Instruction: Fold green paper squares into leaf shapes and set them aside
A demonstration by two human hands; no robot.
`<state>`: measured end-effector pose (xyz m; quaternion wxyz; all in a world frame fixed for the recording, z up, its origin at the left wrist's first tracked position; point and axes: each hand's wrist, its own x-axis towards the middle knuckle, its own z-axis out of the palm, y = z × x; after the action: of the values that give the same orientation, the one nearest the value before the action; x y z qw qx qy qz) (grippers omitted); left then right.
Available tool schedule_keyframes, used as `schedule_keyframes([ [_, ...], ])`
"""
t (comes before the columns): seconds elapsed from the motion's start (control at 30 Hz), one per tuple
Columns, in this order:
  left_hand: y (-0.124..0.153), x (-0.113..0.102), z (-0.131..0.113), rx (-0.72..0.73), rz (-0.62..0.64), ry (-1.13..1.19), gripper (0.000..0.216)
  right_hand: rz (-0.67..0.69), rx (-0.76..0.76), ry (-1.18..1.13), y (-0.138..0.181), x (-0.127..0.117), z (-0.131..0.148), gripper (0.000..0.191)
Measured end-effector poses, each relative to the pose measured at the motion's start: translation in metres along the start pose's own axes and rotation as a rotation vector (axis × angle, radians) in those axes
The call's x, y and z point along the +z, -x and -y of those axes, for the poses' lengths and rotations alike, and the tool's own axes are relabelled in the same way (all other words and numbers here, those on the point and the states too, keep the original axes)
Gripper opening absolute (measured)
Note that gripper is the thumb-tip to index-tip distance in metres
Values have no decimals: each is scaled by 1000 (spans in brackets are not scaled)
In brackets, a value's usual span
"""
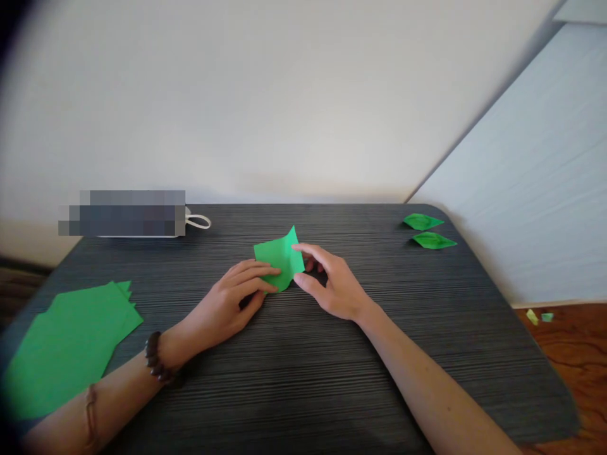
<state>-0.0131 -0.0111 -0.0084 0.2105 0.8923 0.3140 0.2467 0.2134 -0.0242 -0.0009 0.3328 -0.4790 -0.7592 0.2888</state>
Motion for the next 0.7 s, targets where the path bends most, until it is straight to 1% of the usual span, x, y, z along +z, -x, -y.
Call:
schedule_keyframes([
  [0.07,-2,-4,-2,38,46,27,25,-84,80,-12,0,1,1,23],
  [0.1,-3,-6,-3,40,74,36,26,-122,118,-18,0,2,0,18],
  [0.17,-4,-9,-5,40,110,72,25,-174,174,-38,0,5,-1,17],
  [0.2,-4,-10,-5,12,105,93,24,-192,188,-45,0,7,-2,17],
  [0.23,-5,-10,-6,-57,48,110,24,-209,200,-63,0,8,-2,15],
  [0.27,-5,-9,-5,-140,-49,129,26,-221,211,-99,1,9,-2,14],
  [0.3,-5,-8,-5,-226,-126,159,30,-224,225,-158,1,10,-2,19],
  [0.33,-5,-7,-4,-306,-188,198,36,-223,242,-236,2,11,-1,30],
  [0.37,-5,-5,-3,-372,-224,251,45,-217,263,-321,3,12,0,43],
  [0.4,-5,-4,-2,-420,-234,319,54,-209,285,-392,3,14,1,54],
  [0.43,-4,-3,-2,-454,-232,403,62,-202,303,-440,4,15,3,61],
  [0.47,-4,-3,-2,-483,-221,500,67,-193,315,-459,5,16,4,64],
  [0.5,-4,-3,-2,-508,-203,598,69,-177,321,-468,5,17,6,64],
  [0.57,-4,-3,-3,-552,-156,747,69,-134,323,-470,6,19,8,58],
  [0.63,-4,-5,-4,-586,-119,787,69,-91,314,-463,7,20,8,49],
  [0.7,-5,-7,-4,-599,-110,758,68,-67,294,-448,7,20,8,40],
])
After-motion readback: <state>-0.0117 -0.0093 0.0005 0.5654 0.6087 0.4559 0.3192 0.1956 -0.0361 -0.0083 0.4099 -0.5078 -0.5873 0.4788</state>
